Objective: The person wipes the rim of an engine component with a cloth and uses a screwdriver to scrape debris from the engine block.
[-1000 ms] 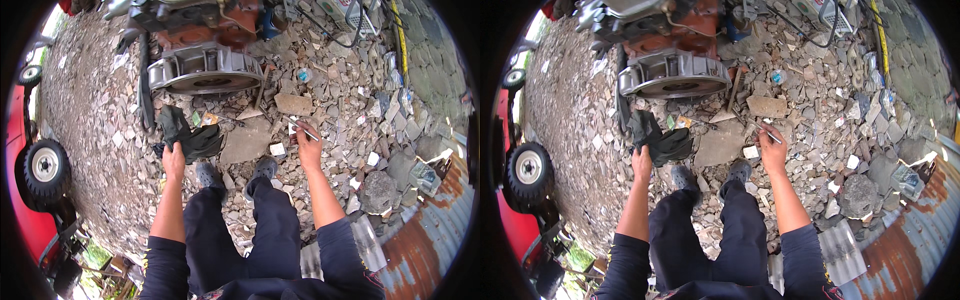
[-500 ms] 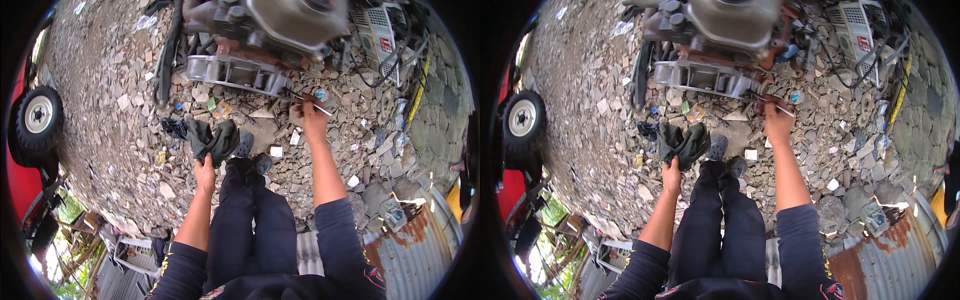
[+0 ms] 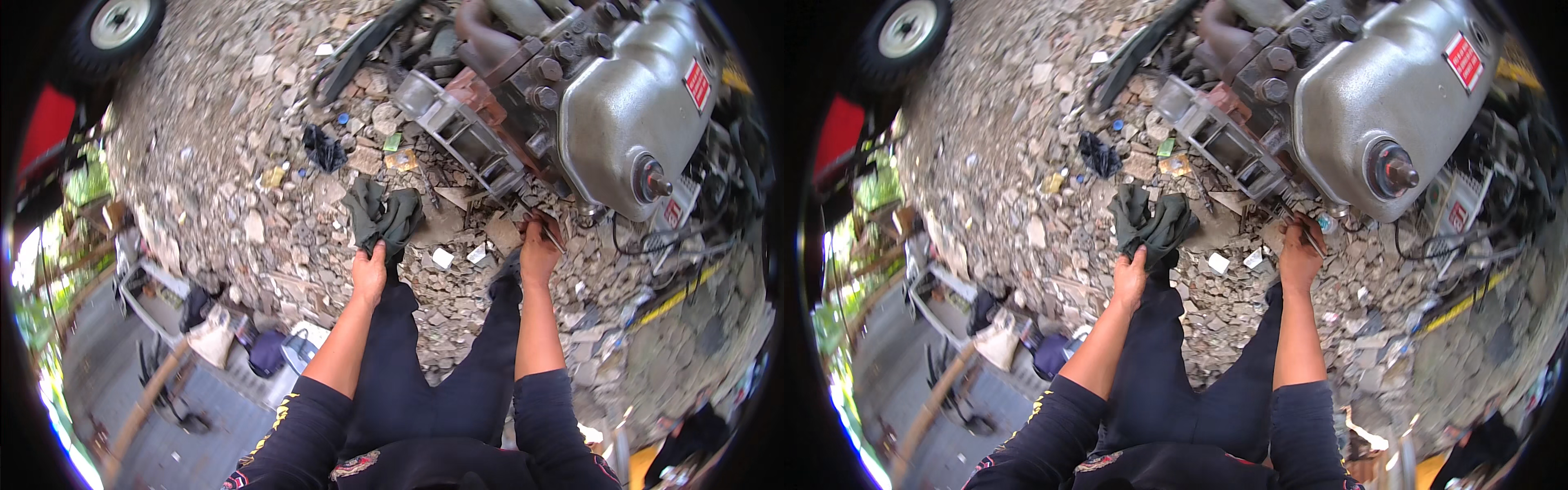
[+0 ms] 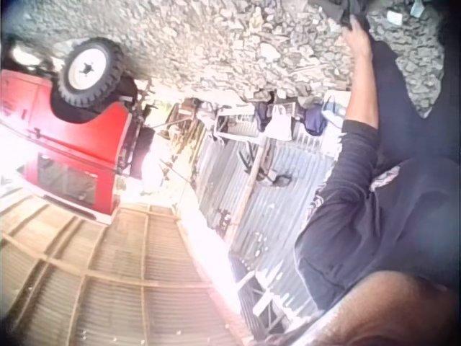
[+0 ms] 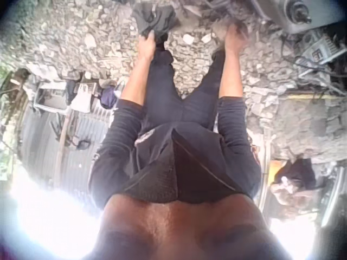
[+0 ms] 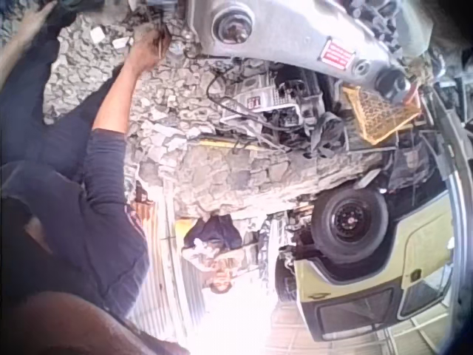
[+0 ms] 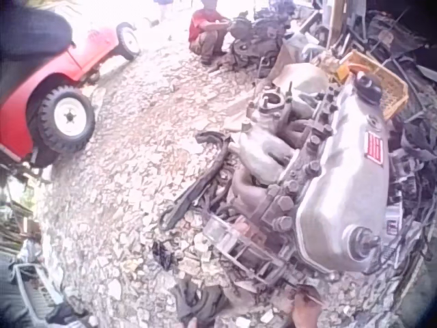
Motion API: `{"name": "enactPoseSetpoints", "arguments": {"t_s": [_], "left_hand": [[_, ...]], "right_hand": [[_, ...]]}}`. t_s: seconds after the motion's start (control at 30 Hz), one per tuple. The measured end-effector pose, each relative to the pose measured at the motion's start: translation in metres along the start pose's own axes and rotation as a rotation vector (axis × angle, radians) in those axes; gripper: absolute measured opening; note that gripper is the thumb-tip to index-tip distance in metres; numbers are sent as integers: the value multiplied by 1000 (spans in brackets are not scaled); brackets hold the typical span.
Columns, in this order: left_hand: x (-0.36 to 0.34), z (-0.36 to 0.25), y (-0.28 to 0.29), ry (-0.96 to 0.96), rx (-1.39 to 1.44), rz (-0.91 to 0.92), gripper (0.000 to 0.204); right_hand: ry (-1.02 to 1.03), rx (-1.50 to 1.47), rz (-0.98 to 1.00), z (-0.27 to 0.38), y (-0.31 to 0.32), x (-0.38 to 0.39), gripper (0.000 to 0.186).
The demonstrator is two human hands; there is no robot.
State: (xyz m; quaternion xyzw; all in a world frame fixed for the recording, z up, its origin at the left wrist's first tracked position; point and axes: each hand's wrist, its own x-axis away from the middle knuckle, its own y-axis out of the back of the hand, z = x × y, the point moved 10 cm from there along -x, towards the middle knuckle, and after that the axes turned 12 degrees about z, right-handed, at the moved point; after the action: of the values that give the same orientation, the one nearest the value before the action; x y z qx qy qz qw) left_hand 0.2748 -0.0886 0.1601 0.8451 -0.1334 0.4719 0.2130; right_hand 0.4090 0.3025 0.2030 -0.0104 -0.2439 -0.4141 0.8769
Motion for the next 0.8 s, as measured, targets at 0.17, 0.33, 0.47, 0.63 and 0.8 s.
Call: {"name": "enactPoseSetpoints", "arguments": {"t_s": [0.17,0.33,0.47,0.63,0.8], "left_hand": [[58,30,-51,-63,123,-77,45],[114,80,-107,-215,241,-177,35],[154,114,-155,-103,350,-149,36],[181,152,-193,-84,404,-152,35],[196,182,-198,91,561,-163,36]], "right_hand": [[196,57,146,33,-4,-12,18],[276,257,390,3,-1,-31,20],[236,157,548,31,-13,-10,21],[241,92,474,2,10,-33,22],[217,140,530,-7,2,-34,22]]}}
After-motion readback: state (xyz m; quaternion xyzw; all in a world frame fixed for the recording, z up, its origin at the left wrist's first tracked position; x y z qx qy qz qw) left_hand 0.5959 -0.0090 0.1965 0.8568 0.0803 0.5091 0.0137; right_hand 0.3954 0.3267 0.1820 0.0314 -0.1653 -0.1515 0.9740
